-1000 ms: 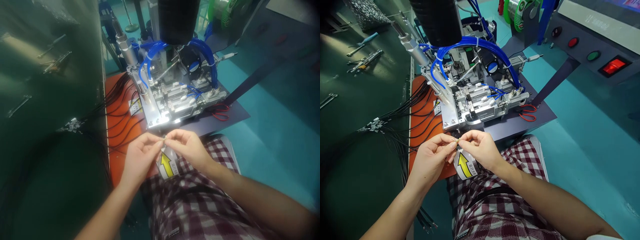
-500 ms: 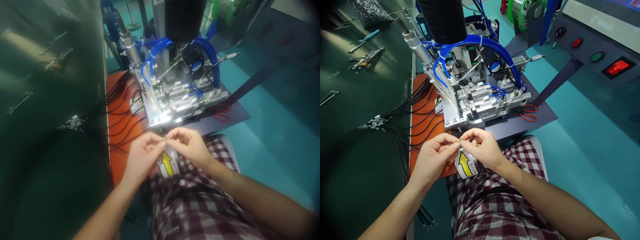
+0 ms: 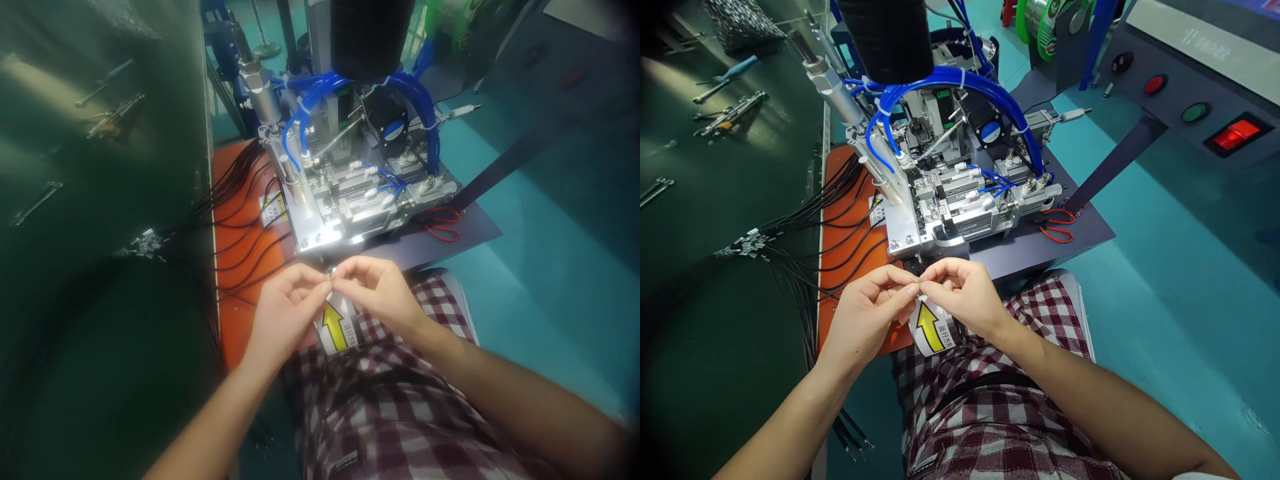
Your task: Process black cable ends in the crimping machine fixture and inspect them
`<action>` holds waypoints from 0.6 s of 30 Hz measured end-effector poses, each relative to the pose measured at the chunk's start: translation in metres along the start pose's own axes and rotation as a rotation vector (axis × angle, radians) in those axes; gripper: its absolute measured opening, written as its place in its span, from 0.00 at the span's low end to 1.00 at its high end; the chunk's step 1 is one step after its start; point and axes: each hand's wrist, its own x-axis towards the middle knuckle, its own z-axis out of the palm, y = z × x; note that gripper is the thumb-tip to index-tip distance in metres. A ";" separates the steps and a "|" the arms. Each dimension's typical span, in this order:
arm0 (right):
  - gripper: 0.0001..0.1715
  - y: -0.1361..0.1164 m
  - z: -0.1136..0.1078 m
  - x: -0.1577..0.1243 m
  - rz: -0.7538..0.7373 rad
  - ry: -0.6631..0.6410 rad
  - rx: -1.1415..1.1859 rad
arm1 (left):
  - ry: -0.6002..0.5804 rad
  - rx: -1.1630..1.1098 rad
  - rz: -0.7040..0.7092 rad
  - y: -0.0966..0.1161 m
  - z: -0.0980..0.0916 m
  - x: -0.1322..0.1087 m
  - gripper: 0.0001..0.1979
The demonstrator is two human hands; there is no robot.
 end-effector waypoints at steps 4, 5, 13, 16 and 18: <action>0.08 -0.002 0.000 0.000 0.057 -0.005 0.043 | 0.006 0.010 0.016 -0.001 -0.001 0.001 0.09; 0.08 -0.002 0.000 0.001 0.070 -0.006 0.054 | 0.007 0.011 0.019 -0.002 -0.001 0.001 0.09; 0.06 -0.004 0.007 -0.001 0.162 0.028 0.228 | 0.082 -0.012 0.077 -0.010 0.004 -0.001 0.07; 0.07 -0.009 0.007 -0.003 0.182 0.011 0.200 | 0.125 -0.013 0.115 -0.011 0.005 -0.003 0.07; 0.07 -0.011 0.005 -0.004 0.178 -0.013 0.141 | 0.108 -0.011 0.106 -0.010 0.005 -0.004 0.07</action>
